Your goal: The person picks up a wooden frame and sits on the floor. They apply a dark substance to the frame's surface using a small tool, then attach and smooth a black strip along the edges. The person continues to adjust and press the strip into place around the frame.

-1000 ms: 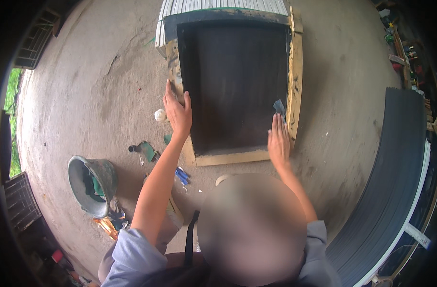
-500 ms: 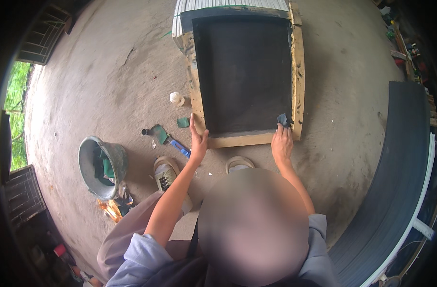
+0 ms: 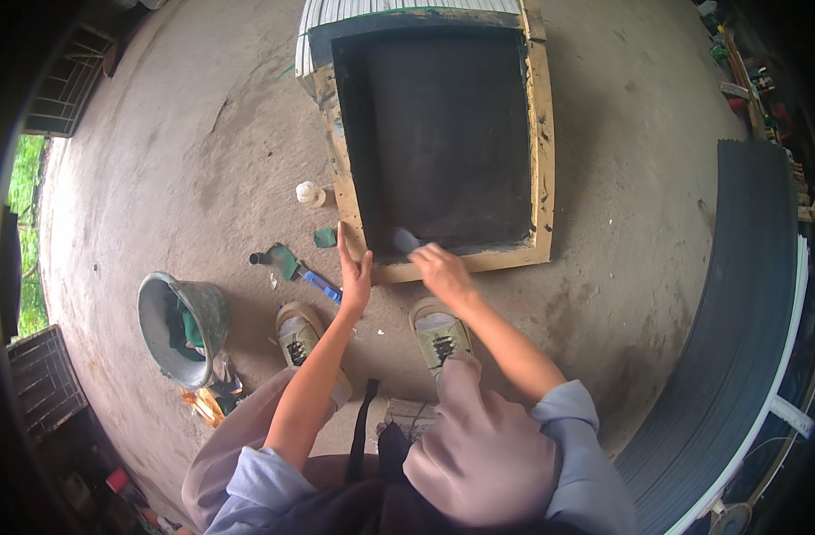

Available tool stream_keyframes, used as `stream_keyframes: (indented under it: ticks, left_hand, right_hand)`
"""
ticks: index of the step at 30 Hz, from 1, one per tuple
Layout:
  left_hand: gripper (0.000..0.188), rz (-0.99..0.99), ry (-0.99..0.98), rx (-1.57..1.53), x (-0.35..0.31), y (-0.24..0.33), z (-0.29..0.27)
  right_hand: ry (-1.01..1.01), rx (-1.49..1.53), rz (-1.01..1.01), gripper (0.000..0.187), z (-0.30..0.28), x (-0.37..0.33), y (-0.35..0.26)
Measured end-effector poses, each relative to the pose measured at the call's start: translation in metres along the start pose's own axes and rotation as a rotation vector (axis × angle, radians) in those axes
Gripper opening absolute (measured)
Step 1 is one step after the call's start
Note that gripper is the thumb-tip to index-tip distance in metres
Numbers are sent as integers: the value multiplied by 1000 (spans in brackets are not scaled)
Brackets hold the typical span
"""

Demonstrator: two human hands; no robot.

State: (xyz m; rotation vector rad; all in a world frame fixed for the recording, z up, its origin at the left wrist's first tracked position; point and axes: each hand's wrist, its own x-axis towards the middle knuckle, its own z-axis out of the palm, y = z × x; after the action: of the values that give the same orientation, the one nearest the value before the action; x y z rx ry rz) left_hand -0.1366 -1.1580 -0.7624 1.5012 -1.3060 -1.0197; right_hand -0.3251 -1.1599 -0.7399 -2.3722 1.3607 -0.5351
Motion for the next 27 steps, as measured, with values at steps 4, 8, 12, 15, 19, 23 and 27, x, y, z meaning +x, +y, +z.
stream_keyframes:
  ticks: [4, 8, 12, 15, 19, 23, 27]
  left_hand:
    - [72, -18, -18, -16, 2, 5, 5]
    - [72, -1, -5, 29, -1, 3, 6]
    - [71, -17, -6, 29, 0, 3, 7]
    - [71, -9, -11, 35, 0, 2, 7]
    - [71, -10, -15, 33, 0, 3, 7]
    - [71, -17, -16, 40, 0, 5, 12]
    - [73, 29, -7, 71, 3, 0, 6]
  right_hand:
    - [13, -238, 286, 23, -38, -37, 67]
    - [336, -193, 755, 43, -50, -23, 73]
    - [206, -257, 561, 55, 1, -6, 24]
    - [52, 23, 144, 53, 7, -10, 17]
    - [92, -262, 312, 52, -21, -20, 58]
    - [279, -338, 564, 53, -15, -30, 64]
    - [-29, -208, 24, 45, 5, -12, 23]
